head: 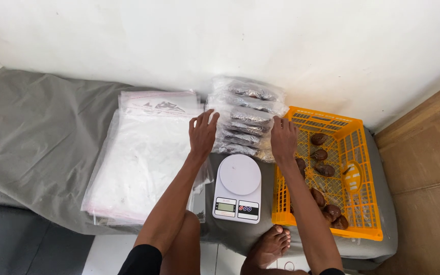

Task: Packaging and weighing salak fruits into plastic bags using a digital scale

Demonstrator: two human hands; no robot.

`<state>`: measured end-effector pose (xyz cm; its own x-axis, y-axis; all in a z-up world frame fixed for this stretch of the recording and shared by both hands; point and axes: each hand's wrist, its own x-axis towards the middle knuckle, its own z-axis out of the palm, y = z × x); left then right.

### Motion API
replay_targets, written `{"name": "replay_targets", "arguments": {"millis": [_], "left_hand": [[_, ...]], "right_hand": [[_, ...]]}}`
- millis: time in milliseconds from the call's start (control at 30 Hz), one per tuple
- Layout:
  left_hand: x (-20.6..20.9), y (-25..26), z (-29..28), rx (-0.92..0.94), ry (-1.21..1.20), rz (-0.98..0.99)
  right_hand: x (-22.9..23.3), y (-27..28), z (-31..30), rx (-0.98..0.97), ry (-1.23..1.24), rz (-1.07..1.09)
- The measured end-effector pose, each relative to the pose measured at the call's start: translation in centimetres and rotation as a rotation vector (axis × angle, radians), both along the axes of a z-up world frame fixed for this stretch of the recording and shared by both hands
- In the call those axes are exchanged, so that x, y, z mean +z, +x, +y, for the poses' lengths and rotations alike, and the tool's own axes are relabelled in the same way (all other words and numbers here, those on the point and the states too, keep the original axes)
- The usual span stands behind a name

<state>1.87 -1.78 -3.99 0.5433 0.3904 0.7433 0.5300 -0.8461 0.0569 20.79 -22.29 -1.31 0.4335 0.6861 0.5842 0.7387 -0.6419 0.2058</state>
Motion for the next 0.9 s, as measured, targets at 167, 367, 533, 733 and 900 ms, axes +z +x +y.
{"name": "replay_targets", "arguments": {"millis": [167,367,533,733,900], "left_hand": [[1.1,0.2,-0.6,-0.022,0.014,-0.034],[1.6,0.1,-1.4,-0.04,-0.014,-0.003],[2.7,-0.2,-2.3,-0.03,0.006,0.051],[1.5,0.7,-2.4,-0.016,0.08,-0.028],[1.3,0.6,-2.7,-0.009,0.015,0.043]], "right_hand": [[-0.6,0.9,0.2,-0.039,0.124,-0.013],[-0.6,0.5,0.2,0.015,0.18,-0.049],[0.3,-0.9,0.5,0.072,0.144,-0.084],[0.7,-2.1,0.3,0.136,0.092,-0.175],[0.6,-2.0,0.4,0.077,0.076,-0.262]]}}
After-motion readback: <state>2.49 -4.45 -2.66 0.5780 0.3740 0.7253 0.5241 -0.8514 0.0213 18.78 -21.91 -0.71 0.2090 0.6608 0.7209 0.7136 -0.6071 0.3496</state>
